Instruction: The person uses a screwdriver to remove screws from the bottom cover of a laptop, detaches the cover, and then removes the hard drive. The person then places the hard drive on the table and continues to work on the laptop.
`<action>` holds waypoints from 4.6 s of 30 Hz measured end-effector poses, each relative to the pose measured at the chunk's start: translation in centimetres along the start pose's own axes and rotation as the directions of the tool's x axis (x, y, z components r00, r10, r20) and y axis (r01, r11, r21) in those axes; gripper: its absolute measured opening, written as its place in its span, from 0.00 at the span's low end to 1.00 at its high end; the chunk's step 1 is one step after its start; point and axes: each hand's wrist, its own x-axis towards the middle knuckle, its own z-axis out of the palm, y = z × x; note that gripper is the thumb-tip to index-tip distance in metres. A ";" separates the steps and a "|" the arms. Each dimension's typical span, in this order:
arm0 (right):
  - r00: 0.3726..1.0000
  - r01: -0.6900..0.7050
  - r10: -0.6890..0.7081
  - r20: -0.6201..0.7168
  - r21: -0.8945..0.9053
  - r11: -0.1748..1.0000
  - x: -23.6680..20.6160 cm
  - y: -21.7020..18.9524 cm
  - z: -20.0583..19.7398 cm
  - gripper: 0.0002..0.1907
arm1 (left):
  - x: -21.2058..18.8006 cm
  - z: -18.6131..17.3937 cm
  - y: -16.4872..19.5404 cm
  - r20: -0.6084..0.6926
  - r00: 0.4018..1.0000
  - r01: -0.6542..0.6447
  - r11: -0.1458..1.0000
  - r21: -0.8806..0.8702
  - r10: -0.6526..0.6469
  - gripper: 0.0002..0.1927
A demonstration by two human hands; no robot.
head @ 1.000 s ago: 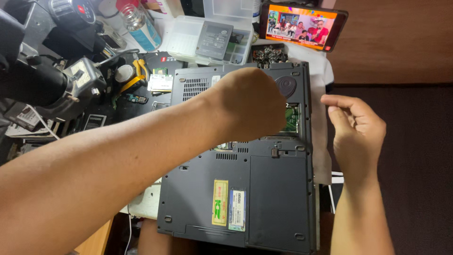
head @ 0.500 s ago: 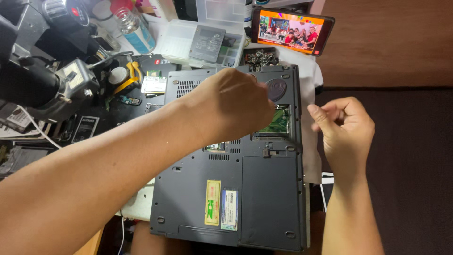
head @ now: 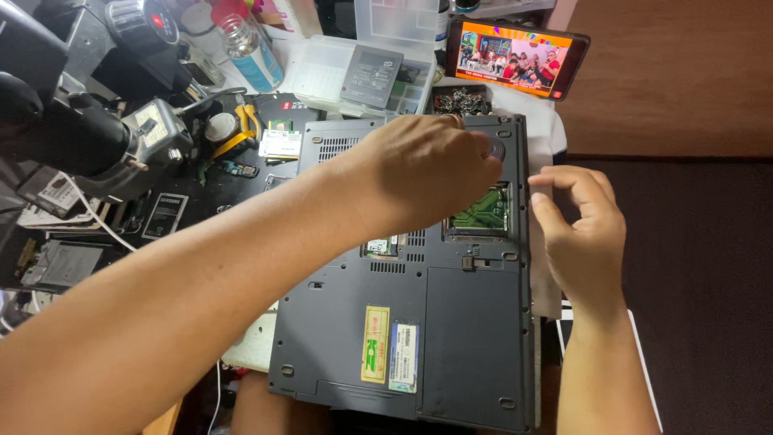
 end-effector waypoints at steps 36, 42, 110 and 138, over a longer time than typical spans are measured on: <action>0.981 0.191 -0.176 0.084 -0.238 0.952 -0.6 0.2 0.8 0.10 | -0.9 0.0 -0.7 0.148 0.965 0.243 0.953 -0.180 -0.219 0.11; 0.978 0.208 -0.201 0.064 -0.130 0.970 -1.1 -0.8 1.3 0.08 | -0.8 0.5 -0.7 -0.079 0.986 0.128 0.976 -0.179 -0.144 0.08; 0.887 0.462 -0.384 0.258 -0.545 0.700 0.2 -0.9 4.9 0.09 | -3.1 5.7 2.2 -0.747 0.512 0.123 0.897 -0.425 -0.425 0.08; 0.957 -0.236 0.284 0.057 0.723 0.649 1.5 3.9 -2.1 0.10 | -0.1 5.6 3.7 -0.626 0.725 -0.054 0.882 -0.468 -0.288 0.10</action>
